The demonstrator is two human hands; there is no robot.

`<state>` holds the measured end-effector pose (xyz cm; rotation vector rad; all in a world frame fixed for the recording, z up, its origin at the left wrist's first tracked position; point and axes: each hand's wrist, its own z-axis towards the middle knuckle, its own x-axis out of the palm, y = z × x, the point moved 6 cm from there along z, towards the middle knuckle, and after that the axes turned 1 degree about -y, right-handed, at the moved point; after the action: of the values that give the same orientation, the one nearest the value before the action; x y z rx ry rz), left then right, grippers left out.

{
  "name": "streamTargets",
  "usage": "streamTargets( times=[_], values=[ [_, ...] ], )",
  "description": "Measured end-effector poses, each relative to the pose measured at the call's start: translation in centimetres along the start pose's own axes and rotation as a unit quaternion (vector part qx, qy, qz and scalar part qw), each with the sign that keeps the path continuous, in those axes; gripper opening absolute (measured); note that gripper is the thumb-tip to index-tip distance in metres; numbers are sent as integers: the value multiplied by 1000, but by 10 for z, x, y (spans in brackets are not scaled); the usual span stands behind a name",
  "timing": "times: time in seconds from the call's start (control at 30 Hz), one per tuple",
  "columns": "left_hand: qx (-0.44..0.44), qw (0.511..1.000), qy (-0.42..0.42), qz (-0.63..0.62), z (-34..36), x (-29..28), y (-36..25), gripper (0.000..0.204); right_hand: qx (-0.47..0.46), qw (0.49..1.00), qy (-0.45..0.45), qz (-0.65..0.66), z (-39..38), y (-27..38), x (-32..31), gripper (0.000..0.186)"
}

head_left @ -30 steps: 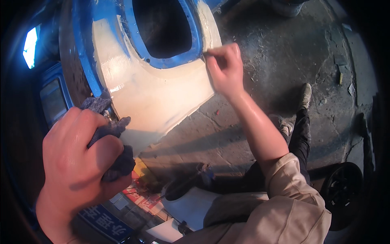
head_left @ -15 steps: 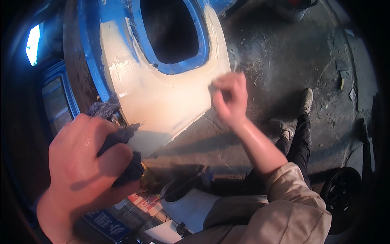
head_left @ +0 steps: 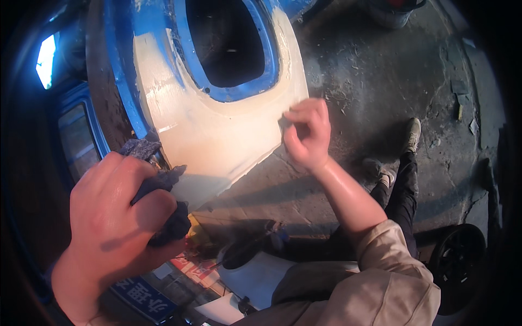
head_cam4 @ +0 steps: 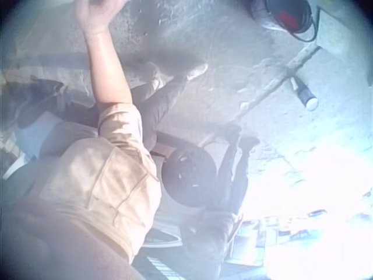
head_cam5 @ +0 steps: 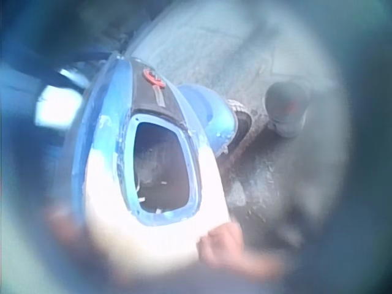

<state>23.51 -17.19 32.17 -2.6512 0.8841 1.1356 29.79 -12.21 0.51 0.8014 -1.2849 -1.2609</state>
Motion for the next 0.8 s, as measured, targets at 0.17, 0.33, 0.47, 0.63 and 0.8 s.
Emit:
streamTargets(
  times=[0.17,0.33,0.47,0.63,0.8],
  values=[
    [12,1000,10,0,3,2,0,47,63,997,-18,-36,61,-35,14,9],
    [-1,1000,-4,-5,-6,-1,3,48,32,999,12,-29,-10,6,3,19],
    [15,1000,-11,-5,3,0,5,48,46,998,20,-26,25,-25,11,11],
    [26,999,-9,-19,7,6,4,46,75,996,-9,-58,40,-43,9,11],
    [-18,1000,-9,-7,-14,-5,-2,44,-13,999,27,26,-2,4,9,11]
  ],
)
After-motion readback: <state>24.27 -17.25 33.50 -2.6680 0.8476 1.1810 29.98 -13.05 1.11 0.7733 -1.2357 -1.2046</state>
